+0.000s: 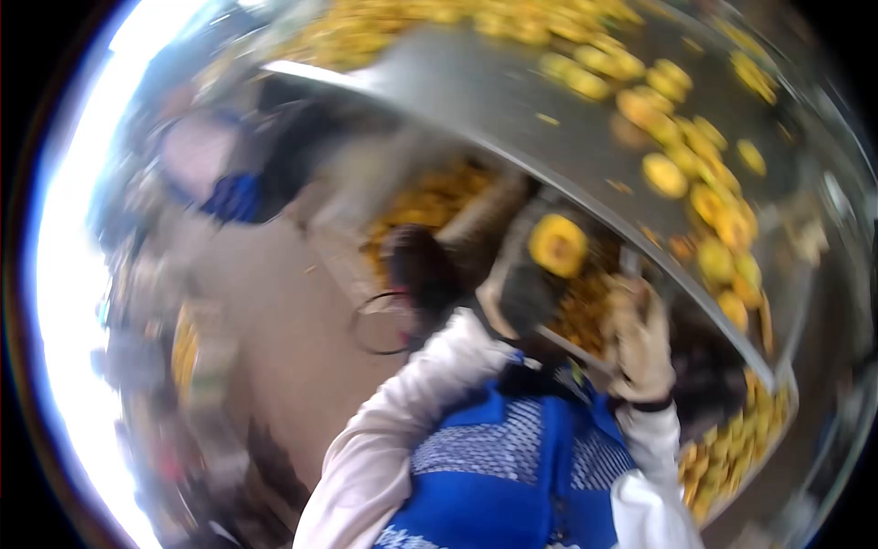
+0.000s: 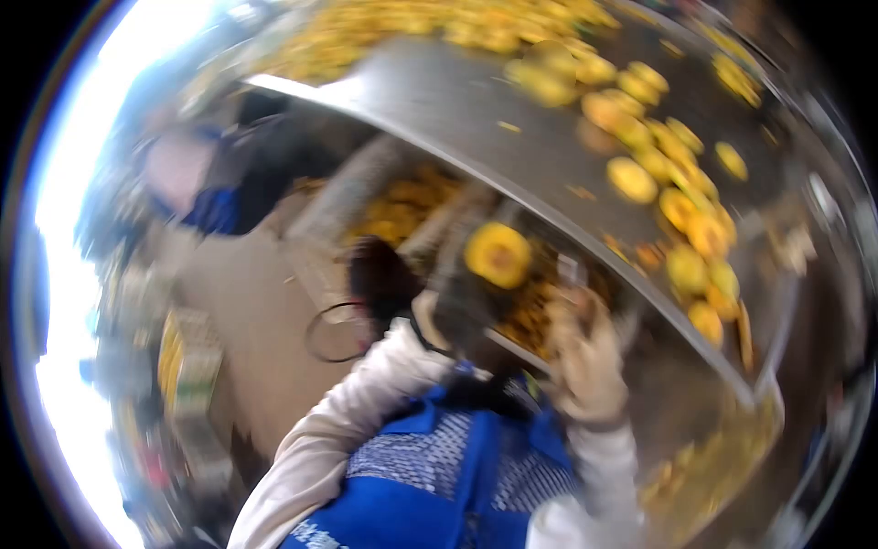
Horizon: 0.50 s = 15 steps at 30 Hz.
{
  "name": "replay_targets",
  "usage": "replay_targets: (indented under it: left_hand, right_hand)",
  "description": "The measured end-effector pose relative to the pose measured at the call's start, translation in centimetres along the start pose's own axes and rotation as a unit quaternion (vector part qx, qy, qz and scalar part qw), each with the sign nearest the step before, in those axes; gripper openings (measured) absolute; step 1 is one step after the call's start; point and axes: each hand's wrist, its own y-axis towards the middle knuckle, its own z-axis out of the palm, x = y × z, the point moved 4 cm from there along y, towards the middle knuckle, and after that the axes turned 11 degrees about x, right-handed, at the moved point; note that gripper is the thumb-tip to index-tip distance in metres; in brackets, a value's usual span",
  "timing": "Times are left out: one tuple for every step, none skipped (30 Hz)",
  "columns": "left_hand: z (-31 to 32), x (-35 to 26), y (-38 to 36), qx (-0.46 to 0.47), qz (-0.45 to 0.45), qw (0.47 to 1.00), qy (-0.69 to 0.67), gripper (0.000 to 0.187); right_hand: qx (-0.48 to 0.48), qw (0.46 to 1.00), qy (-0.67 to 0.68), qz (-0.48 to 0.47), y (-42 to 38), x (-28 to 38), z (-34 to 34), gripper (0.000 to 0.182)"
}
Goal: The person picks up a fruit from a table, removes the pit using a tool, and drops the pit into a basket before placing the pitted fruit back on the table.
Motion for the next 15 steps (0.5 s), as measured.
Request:
replay_targets:
  left_hand:
    - [0.8, 0.6, 0.8, -0.030, -0.019, 0.997, -0.062, 0.052]
    - [1.7, 1.1, 1.5, -0.052, -0.031, 0.995, -0.079, 0.048]
    - [2.8, 1.1, 1.0, -0.022, 0.006, 0.998, 0.060, 0.046]
    - [4.3, 0.9, 0.8, 0.028, 0.009, 0.981, 0.194, 0.049]
    - [5.7, 0.8, 0.6, 0.079, 0.018, 0.942, 0.326, 0.052]
    - [6.3, 1.1, 0.5, 0.089, 0.004, 0.944, 0.318, 0.052]
    - [6.6, 0.8, 0.5, 0.101, 0.045, 0.895, 0.433, 0.055]
    - [7.2, 0.8, 0.3, 0.117, 0.086, 0.829, 0.539, 0.059]
    - [7.3, 1.0, 0.5, 0.124, 0.080, 0.832, 0.536, 0.059]
    - [6.9, 1.4, 0.6, 0.119, 0.050, 0.855, 0.503, 0.048]
    - [6.5, 1.8, 0.8, 0.112, 0.022, 0.875, 0.470, 0.040]
    - [6.8, 1.9, 0.7, 0.116, 0.040, 0.855, 0.504, 0.038]
    - [6.5, 1.9, 0.9, 0.117, 0.037, 0.856, 0.502, 0.038]
    - [6.5, 1.5, 1.2, 0.144, 0.066, 0.785, 0.599, 0.036]
    - [7.0, 1.3, 1.2, 0.167, 0.092, 0.701, 0.687, 0.034]
  right_hand:
    - [-0.050, 0.992, 0.092, 0.075, -0.1, -1.2, 0.0, 0.039]
    - [-0.061, 0.975, 0.083, 0.197, -1.1, 1.6, 0.1, 0.040]
    - [-0.062, 0.970, 0.107, 0.208, -1.6, 2.5, 0.2, 0.036]
    - [-0.067, 0.963, 0.121, 0.230, -2.2, 3.1, 0.2, 0.036]
    - [-0.059, 0.958, 0.139, 0.245, -2.5, 3.9, 0.2, 0.037]
    - [-0.052, 0.960, 0.123, 0.246, -2.5, 4.0, 0.2, 0.036]
    - [-0.036, 0.961, 0.110, 0.250, -1.9, 3.6, 0.3, 0.035]
    - [-0.008, 0.959, 0.086, 0.270, -1.9, 4.2, 0.1, 0.035]
    - [-0.018, 0.958, 0.088, 0.272, -1.8, 4.3, -0.1, 0.035]
    - [-0.015, 0.965, 0.024, 0.260, -1.4, 4.3, 0.1, 0.036]
    - [-0.009, 0.968, -0.043, 0.246, -1.0, 4.3, 0.2, 0.036]
    - [-0.005, 0.966, -0.091, 0.242, -0.7, 4.7, 0.3, 0.039]
    - [-0.007, 0.965, -0.090, 0.244, -0.5, 4.1, 0.1, 0.039]
    - [-0.007, 0.965, -0.136, 0.225, -0.2, 3.5, 0.0, 0.039]
    - [-0.005, 0.962, -0.179, 0.206, -0.1, 3.2, -0.1, 0.039]
